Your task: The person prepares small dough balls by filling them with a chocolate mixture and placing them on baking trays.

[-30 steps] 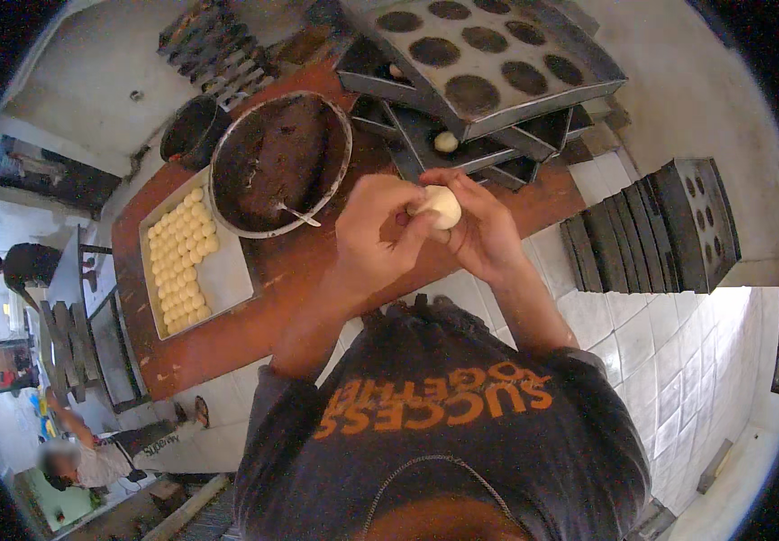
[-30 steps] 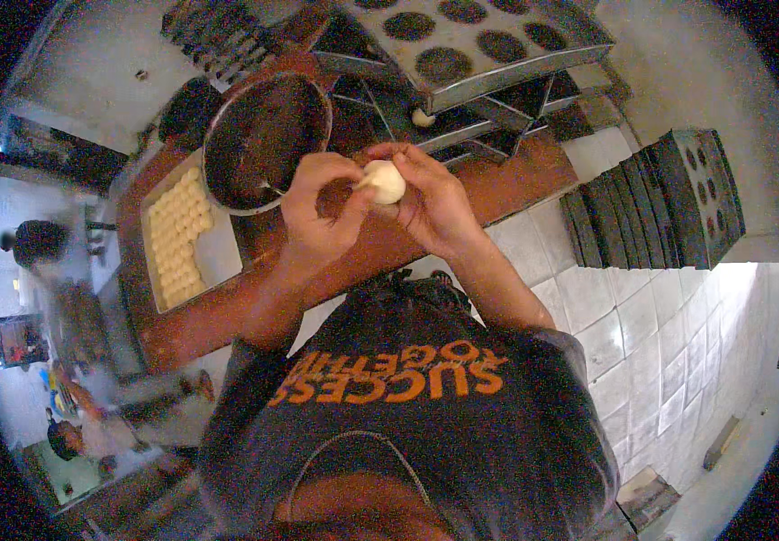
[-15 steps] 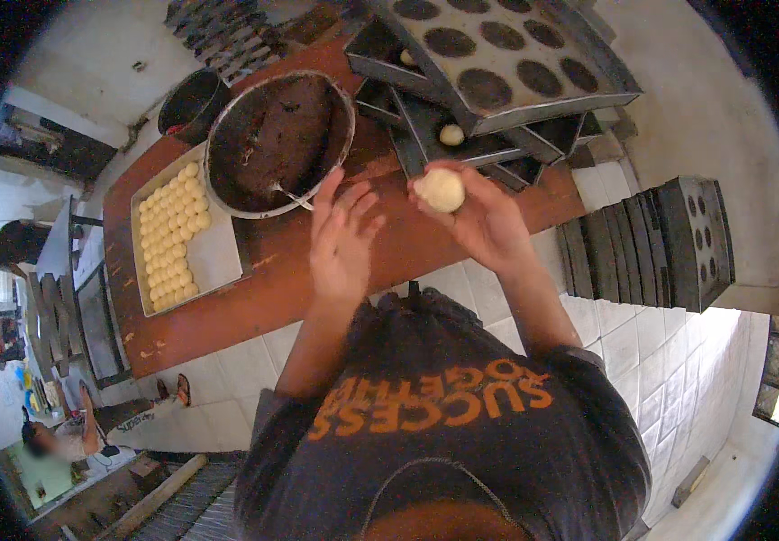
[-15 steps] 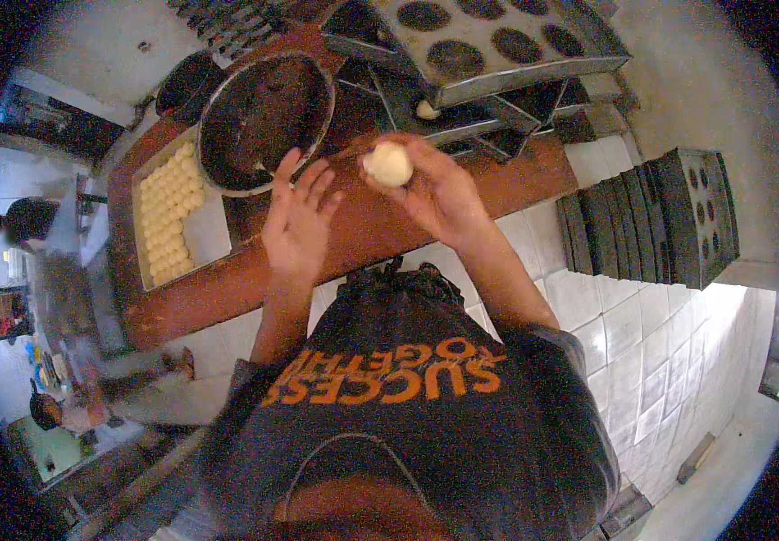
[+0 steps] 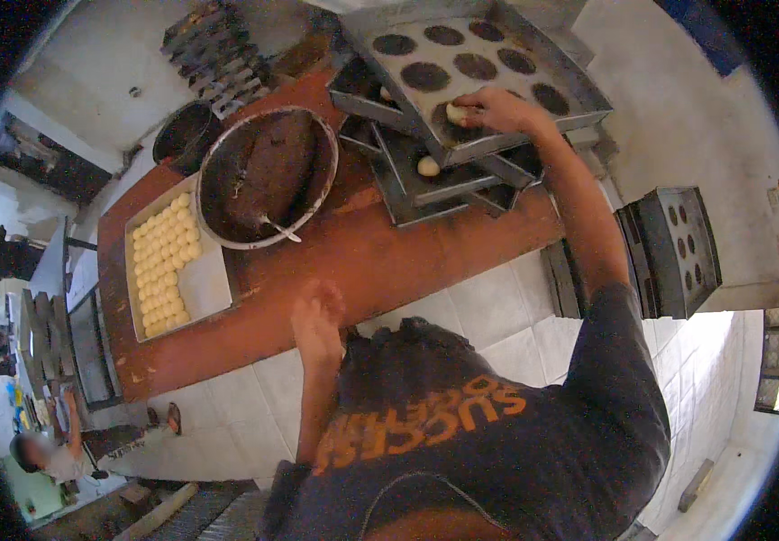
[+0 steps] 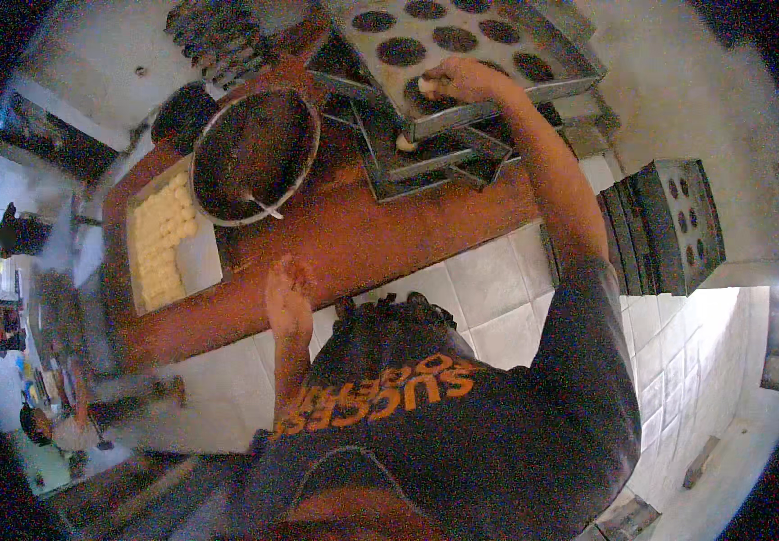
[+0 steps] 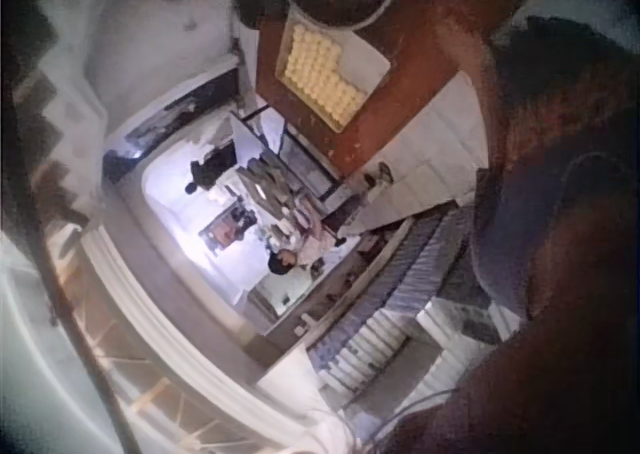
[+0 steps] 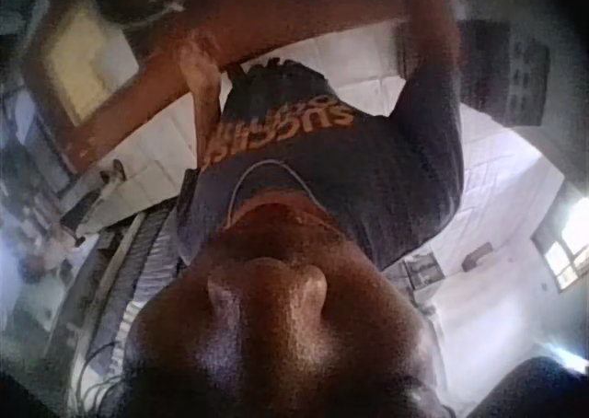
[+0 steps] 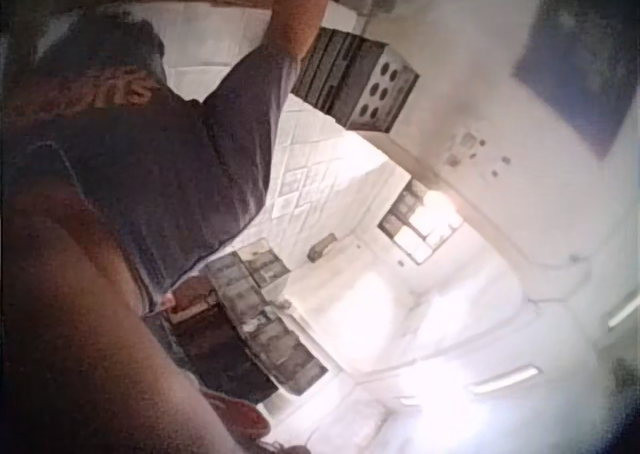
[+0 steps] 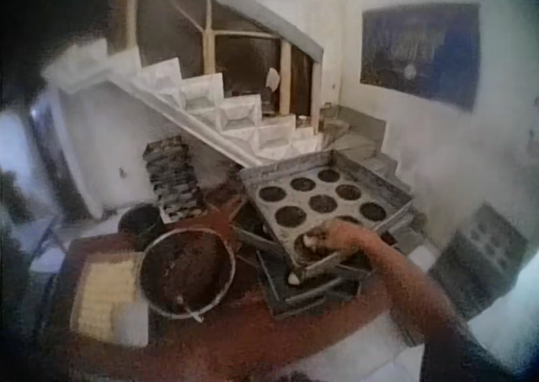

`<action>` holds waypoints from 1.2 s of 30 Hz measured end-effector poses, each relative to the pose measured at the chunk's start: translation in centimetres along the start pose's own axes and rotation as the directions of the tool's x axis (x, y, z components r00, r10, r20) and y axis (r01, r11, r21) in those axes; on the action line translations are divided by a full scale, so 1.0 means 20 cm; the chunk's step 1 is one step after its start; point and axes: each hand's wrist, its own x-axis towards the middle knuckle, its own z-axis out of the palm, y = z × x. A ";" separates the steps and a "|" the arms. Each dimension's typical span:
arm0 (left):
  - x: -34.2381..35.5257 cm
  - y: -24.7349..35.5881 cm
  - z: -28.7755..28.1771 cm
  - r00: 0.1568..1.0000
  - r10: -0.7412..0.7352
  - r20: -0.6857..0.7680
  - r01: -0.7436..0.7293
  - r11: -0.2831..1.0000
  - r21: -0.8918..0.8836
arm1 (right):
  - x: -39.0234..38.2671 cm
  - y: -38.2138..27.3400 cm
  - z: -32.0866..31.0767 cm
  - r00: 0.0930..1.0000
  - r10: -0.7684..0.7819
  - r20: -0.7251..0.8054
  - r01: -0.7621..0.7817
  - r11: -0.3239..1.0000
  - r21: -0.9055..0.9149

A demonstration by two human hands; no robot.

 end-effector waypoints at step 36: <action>1.92 0.35 -1.97 0.965 0.200 -0.168 0.032 0.545 0.838 | 0.10 -1.80 1.08 0.993 0.096 0.071 -0.103 0.988 0.114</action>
